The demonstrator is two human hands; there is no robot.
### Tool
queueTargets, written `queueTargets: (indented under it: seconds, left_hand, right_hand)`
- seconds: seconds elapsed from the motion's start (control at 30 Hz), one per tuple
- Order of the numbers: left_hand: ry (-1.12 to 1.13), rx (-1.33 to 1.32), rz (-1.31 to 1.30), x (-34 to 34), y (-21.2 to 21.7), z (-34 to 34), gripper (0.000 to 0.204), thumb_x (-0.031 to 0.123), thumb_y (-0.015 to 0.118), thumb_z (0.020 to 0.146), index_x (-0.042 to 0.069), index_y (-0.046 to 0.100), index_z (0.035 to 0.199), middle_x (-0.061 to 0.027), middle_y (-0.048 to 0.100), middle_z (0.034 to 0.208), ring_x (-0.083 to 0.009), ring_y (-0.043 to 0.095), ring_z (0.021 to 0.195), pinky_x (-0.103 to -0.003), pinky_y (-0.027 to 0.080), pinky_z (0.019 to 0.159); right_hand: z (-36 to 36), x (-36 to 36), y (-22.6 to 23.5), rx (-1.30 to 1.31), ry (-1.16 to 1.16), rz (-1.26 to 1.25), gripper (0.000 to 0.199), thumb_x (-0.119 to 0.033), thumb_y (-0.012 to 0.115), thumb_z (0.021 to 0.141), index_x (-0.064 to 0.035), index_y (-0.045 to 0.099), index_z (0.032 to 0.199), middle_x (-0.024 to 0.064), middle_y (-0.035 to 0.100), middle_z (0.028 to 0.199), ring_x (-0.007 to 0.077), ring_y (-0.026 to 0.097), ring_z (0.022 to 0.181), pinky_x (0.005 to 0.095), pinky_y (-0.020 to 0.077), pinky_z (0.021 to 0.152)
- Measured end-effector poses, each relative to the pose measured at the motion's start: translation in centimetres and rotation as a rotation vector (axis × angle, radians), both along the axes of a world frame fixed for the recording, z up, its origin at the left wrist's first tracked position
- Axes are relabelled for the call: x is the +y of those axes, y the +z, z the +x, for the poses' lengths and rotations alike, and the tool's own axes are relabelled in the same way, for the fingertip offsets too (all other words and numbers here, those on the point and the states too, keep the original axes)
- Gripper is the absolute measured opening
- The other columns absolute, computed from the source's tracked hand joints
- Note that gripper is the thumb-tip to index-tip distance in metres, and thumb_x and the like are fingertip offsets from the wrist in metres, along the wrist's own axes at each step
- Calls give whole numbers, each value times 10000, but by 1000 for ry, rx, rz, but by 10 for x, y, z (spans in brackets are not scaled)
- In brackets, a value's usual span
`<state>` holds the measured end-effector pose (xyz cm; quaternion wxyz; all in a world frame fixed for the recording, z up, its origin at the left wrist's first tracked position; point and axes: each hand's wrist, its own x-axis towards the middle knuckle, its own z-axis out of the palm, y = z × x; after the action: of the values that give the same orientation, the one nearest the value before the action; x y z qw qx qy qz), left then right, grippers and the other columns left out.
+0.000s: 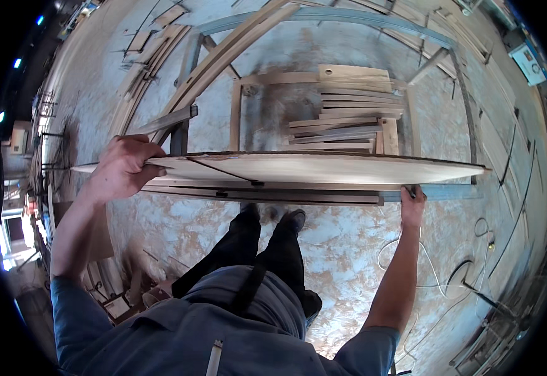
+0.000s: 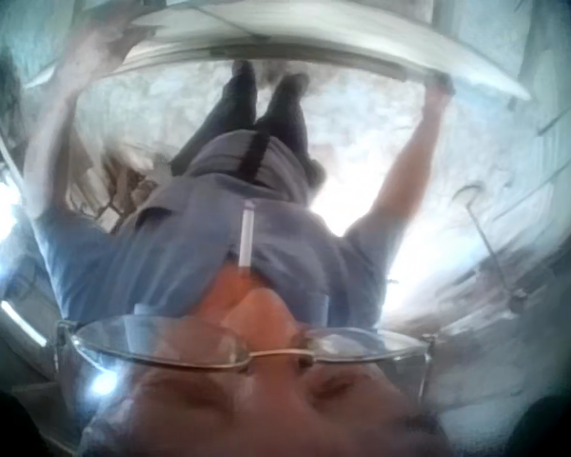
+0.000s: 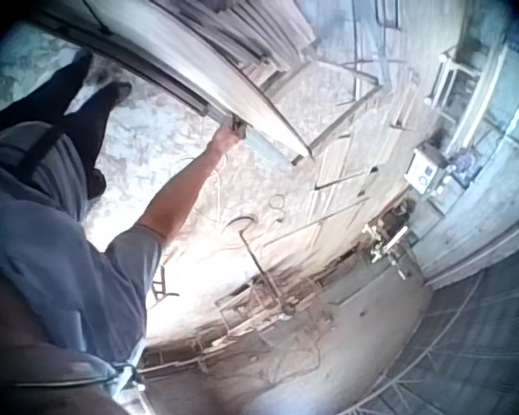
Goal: The person assembles a wooden frame by applying glue to small wooden strips and attaching them to a larger board using a hammer. The person moves between a workbench and a table saw to retrieve materials and tools, then returns to the frame to continue assembly.
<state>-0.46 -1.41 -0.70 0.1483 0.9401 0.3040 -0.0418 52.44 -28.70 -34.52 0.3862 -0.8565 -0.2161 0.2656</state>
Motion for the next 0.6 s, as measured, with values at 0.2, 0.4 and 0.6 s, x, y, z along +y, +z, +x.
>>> queueTargets:
  seconds: [0.2, 0.4, 0.6]
  left_hand:
    - [-22, -7, -15, 0, 3, 1, 215, 98, 776, 722, 11, 696, 902, -143, 628, 713, -334, 645, 737, -427, 492, 648]
    - [-39, -60, 7, 2, -2, 0, 229, 102, 778, 721, 5, 692, 910, -149, 633, 723, -344, 643, 748, -431, 495, 660]
    - [-43, -74, 7, 6, -6, -1, 215, 106, 782, 717, 8, 683, 880, -146, 629, 710, -348, 639, 729, -435, 491, 652]
  right_hand:
    - [-1, -2, 1, -7, 7, 1, 628, -298, 710, 855, -21, 510, 1382, 164, 463, 1227, 236, 586, 919, 350, 508, 726]
    - [1, -1, 1, -18, 6, 17, 634, -278, 722, 860, 2, 499, 1383, 150, 450, 1230, 211, 585, 885, 341, 504, 686]
    - [0, -1, 4, 15, 9, 32, 605, -262, 721, 861, 0, 512, 1365, 136, 447, 1251, 225, 584, 918, 337, 503, 706]
